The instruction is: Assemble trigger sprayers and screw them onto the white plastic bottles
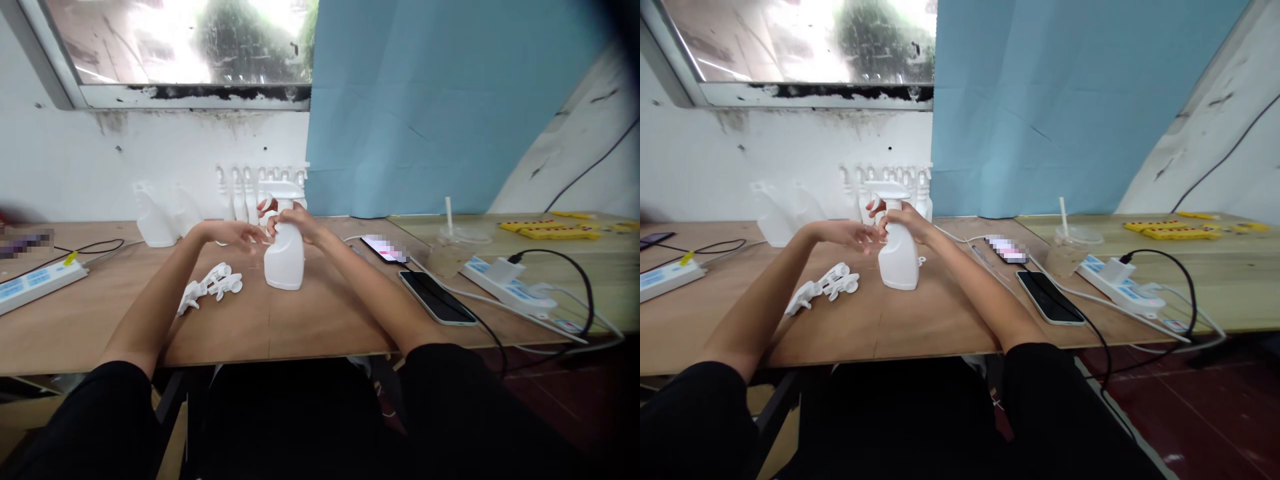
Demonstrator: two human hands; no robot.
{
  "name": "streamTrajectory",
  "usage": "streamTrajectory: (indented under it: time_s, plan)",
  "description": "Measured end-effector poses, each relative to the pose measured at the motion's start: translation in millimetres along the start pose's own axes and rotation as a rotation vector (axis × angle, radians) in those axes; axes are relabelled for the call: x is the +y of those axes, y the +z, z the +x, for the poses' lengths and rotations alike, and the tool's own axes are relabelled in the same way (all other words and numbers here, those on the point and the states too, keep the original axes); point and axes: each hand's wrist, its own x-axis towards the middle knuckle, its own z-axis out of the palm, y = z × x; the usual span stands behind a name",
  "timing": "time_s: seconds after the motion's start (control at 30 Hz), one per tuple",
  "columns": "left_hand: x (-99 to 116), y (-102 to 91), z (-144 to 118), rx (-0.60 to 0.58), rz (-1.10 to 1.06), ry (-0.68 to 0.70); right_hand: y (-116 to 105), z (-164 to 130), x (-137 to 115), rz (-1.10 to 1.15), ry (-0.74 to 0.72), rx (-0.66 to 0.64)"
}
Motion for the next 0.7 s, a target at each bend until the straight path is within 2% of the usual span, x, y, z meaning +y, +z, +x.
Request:
streamTrajectory:
  time_s: [0.03, 0.07, 0.2, 0.3, 0.37, 0.47, 0.53, 0.57, 0.63, 0.7]
  plan:
    - [2, 4.8, 3, -0.079, 0.029, 0.018, -1, 0, 0, 0.002, -0.016, 0.006]
    - [4, 10.0, 6, -0.111, 0.053, 0.037, -2, 0, 0, 0.004, -0.027, 0.019]
    - [15, 23.7, 19, -0.022, 0.071, 0.013, -7, -1, -3, -0.049, -0.033, 0.141]
    - [14, 15.2, 13, 0.054, -0.036, -0.063, -17, -2, -6, -0.161, -0.039, 0.282]
    - [5, 2.2, 3, 0.175, -0.085, -0.115, -29, -7, -2, -0.254, -0.041, 0.374]
    - [-20, -17.4, -8, 0.494, -0.115, -0.177, -47, -25, 14, -0.5, 0.07, 0.439]
    - [-39, -25.4, -5, 0.726, -0.091, -0.209, -55, -45, 31, -0.765, 0.188, 0.371]
    - [-49, -27.5, 1, 0.813, -0.061, -0.229, -57, -56, 40, -0.89, 0.203, 0.328]
    - [-65, -28.4, 16, 0.925, 0.011, -0.289, -60, -77, 56, -1.083, 0.248, 0.24]
    - [-77, -26.3, 36, 0.968, 0.068, -0.37, -60, -95, 69, -1.207, 0.245, 0.153]
